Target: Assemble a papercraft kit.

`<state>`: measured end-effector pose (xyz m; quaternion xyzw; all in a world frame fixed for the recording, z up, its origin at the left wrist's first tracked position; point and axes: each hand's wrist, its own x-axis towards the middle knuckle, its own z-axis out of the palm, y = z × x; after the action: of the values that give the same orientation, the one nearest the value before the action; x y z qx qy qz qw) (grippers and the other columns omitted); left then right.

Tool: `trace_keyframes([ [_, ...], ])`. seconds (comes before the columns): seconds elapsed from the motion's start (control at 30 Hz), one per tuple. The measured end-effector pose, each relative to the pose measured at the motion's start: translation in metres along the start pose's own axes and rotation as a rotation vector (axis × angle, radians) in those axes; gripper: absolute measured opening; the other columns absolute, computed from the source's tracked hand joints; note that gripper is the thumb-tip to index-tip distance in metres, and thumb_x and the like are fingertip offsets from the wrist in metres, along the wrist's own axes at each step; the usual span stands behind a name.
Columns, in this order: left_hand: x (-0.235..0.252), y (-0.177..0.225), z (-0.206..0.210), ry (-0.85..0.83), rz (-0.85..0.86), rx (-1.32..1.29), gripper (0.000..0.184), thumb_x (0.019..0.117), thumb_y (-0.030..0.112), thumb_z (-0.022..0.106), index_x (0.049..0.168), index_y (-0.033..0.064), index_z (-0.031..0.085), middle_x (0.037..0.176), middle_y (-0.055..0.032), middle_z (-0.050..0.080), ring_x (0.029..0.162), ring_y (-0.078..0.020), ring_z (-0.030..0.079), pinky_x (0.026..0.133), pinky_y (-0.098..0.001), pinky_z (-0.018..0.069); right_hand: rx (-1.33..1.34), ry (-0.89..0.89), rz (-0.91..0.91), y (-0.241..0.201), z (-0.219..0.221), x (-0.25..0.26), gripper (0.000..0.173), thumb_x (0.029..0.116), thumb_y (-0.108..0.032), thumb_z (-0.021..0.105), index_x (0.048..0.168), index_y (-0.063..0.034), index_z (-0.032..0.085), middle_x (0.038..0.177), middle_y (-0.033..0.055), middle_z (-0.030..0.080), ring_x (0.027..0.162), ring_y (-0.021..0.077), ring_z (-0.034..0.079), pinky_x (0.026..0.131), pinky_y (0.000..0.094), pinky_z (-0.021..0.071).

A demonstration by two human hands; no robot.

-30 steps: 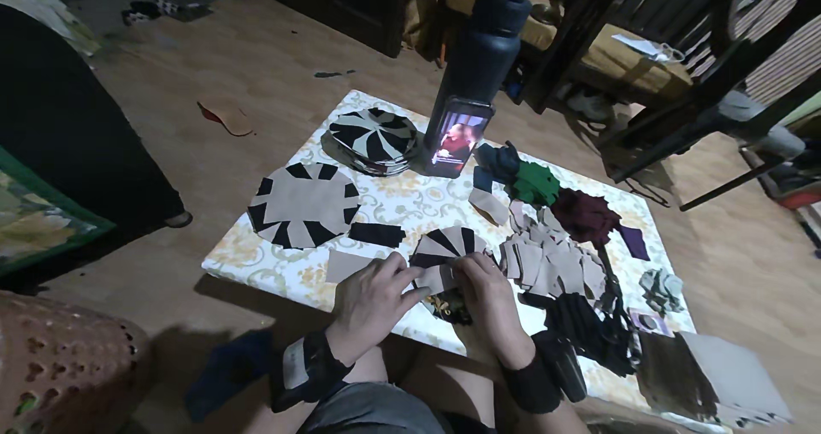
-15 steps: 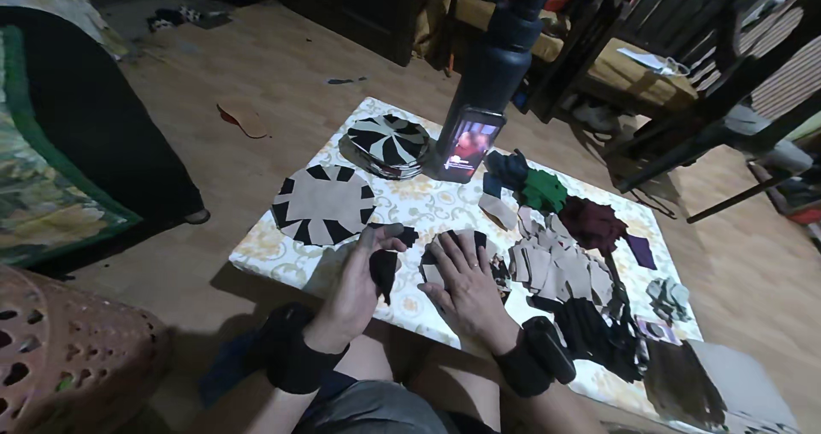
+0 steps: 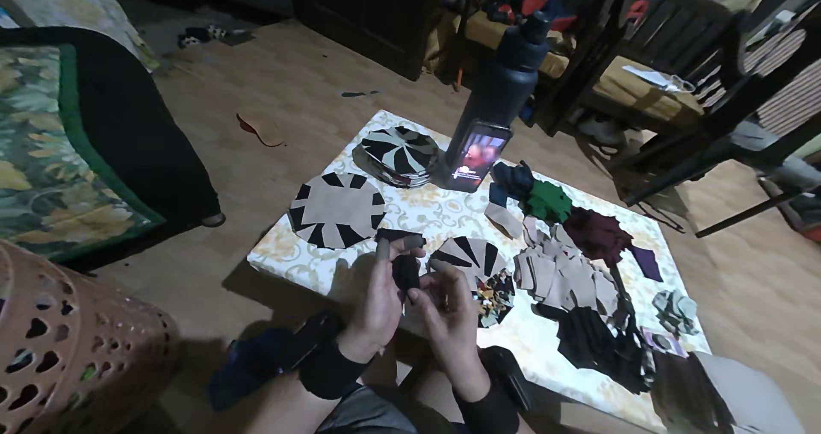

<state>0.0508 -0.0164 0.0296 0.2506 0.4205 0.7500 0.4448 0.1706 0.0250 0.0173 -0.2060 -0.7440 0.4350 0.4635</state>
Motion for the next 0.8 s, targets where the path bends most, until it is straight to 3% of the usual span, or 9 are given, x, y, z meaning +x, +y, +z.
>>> trace_keyframes([
  [0.13,-0.006,-0.003,-0.004,-0.116,-0.009,0.038,0.058,0.1082,0.044,0.02,0.132,0.0023,0.052,0.115,-0.0055,0.067,0.103,-0.0133,0.066,0.09,-0.0315,0.0569,0.053,0.051,-0.055,0.001,-0.012,0.006,0.031,0.0903,0.0,0.068,0.117,0.0102,0.056,0.101,0.0092,0.07,0.09,0.0079,0.069,0.083,0.0253,0.06],
  [0.23,-0.007,-0.001,-0.005,-0.161,-0.1,0.074,0.057,0.1087,0.045,0.02,0.136,0.003,0.048,0.113,-0.0053,0.069,0.097,-0.0111,0.069,0.08,-0.0264,0.058,0.077,0.0,0.0,0.0,-0.027,0.01,0.034,0.0907,0.001,0.067,0.12,0.0109,0.052,0.098,0.0075,0.068,0.086,0.008,0.068,0.078,0.0249,0.06],
  [0.3,-0.007,-0.001,-0.004,-0.195,-0.141,0.038,0.06,0.1085,0.048,0.023,0.143,0.0036,0.045,0.121,-0.0081,0.066,0.106,-0.015,0.067,0.088,-0.0313,0.0577,0.06,-0.015,0.005,0.001,-0.032,0.008,0.032,0.092,0.001,0.066,0.12,0.0117,0.055,0.101,0.0096,0.069,0.088,0.0087,0.069,0.08,0.0253,0.0608],
  [0.37,-0.008,-0.003,0.001,-0.172,-0.16,0.001,0.053,0.1108,0.039,0.026,0.146,0.0034,0.043,0.126,-0.0096,0.064,0.113,-0.0169,0.064,0.096,-0.0339,0.0552,0.04,-0.004,0.001,0.001,-0.034,0.006,0.032,0.0919,0.002,0.066,0.12,0.0117,0.056,0.102,0.0102,0.07,0.088,0.0088,0.07,0.08,0.0254,0.0611],
  [0.43,-0.009,-0.006,0.008,-0.104,-0.135,-0.049,0.043,0.1117,0.021,0.029,0.145,-0.0007,0.047,0.125,-0.0136,0.064,0.113,-0.0203,0.064,0.097,-0.0372,0.055,0.007,0.026,0.005,0.003,-0.034,0.002,0.033,0.0918,0.002,0.066,0.122,0.0122,0.055,0.102,0.0114,0.07,0.087,0.0102,0.07,0.079,0.026,0.0616],
  [0.5,-0.009,-0.009,0.012,-0.078,-0.138,-0.129,0.042,0.1115,0.014,0.025,0.146,-0.0021,0.044,0.124,-0.016,0.064,0.111,-0.0227,0.066,0.097,-0.0396,0.0554,-0.06,0.07,-0.011,0.007,-0.032,-0.002,0.033,0.0917,0.0,0.067,0.12,0.0126,0.056,0.102,0.0129,0.071,0.085,0.0107,0.071,0.076,0.0256,0.0619],
  [0.67,-0.013,-0.009,0.019,-0.046,-0.18,-0.202,0.043,0.1113,0.012,0.023,0.15,0.0017,0.038,0.126,-0.015,0.064,0.11,-0.022,0.067,0.093,-0.039,0.0568,-0.247,0.149,-0.144,0.014,-0.027,-0.007,0.026,0.0937,-0.001,0.066,0.117,0.0115,0.061,0.105,0.0173,0.071,0.091,0.0131,0.071,0.082,0.0249,0.0604],
  [0.8,-0.017,-0.006,0.02,-0.013,-0.217,-0.221,0.042,0.112,0.013,0.024,0.15,0.0052,0.039,0.134,-0.0134,0.061,0.114,-0.0208,0.066,0.093,-0.0378,0.0564,-0.474,0.196,-0.242,0.013,-0.025,-0.005,0.023,0.0936,-0.002,0.066,0.116,0.0001,0.072,0.1,0.0126,0.074,0.091,0.0172,0.071,0.085,0.0314,0.0586],
])
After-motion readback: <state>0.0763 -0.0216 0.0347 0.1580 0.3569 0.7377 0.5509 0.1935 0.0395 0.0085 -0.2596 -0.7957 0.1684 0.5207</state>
